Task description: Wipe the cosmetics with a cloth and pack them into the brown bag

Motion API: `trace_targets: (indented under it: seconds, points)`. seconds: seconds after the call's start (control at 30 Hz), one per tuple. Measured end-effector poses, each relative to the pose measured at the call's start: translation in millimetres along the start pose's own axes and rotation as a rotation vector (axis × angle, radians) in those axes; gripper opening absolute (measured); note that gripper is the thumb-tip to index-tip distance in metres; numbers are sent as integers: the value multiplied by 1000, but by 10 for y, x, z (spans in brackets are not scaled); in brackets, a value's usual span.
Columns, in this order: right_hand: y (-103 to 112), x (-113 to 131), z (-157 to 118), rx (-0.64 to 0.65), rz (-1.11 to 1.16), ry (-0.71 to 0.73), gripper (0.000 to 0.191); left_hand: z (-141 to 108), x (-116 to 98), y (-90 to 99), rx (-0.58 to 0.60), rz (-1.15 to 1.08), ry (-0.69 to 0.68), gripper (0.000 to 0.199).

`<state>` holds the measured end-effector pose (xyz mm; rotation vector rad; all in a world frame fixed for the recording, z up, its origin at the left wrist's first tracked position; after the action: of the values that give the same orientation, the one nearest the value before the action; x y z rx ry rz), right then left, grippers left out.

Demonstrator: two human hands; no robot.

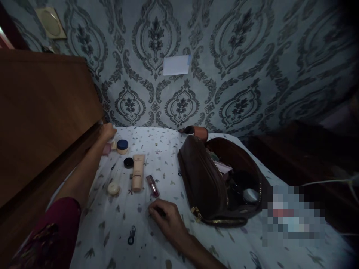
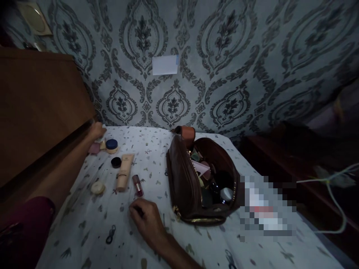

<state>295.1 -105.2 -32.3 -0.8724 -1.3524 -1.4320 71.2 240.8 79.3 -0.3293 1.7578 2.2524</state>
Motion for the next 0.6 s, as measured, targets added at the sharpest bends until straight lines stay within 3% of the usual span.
trace_targets:
  seconds: [0.1,0.2,0.33,0.43,0.5,0.6]
  points:
    - [4,-9,-5,-6,54,-9,19,-163,-64,408,-136,-126,3,36]
    - [-15,46,5,-7,218,-53,25,-575,-256,577,-173,-276,-63,38]
    - [-196,132,7,59,590,-214,54,-1484,-621,427,-107,-796,-187,29]
    - [-355,130,-49,82,822,-326,64,-2136,-887,260,-48,-944,-253,27]
    - [-412,93,-114,80,882,-354,61,-2427,-994,215,-54,-982,-280,27]
    - [-419,7,-221,47,893,-385,56,-2633,-988,165,-67,-1067,-209,32]
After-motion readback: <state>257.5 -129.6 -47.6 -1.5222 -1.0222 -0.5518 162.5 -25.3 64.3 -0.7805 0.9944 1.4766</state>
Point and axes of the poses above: each hand's wrist, its own z-axis towards the middle knuckle, its own y-axis out of the back of the hand, x = y × z, the point moved 9 cm from there along z, towards the middle knuckle, and after that the axes turned 1 degree about z, right-handed, at the moved point
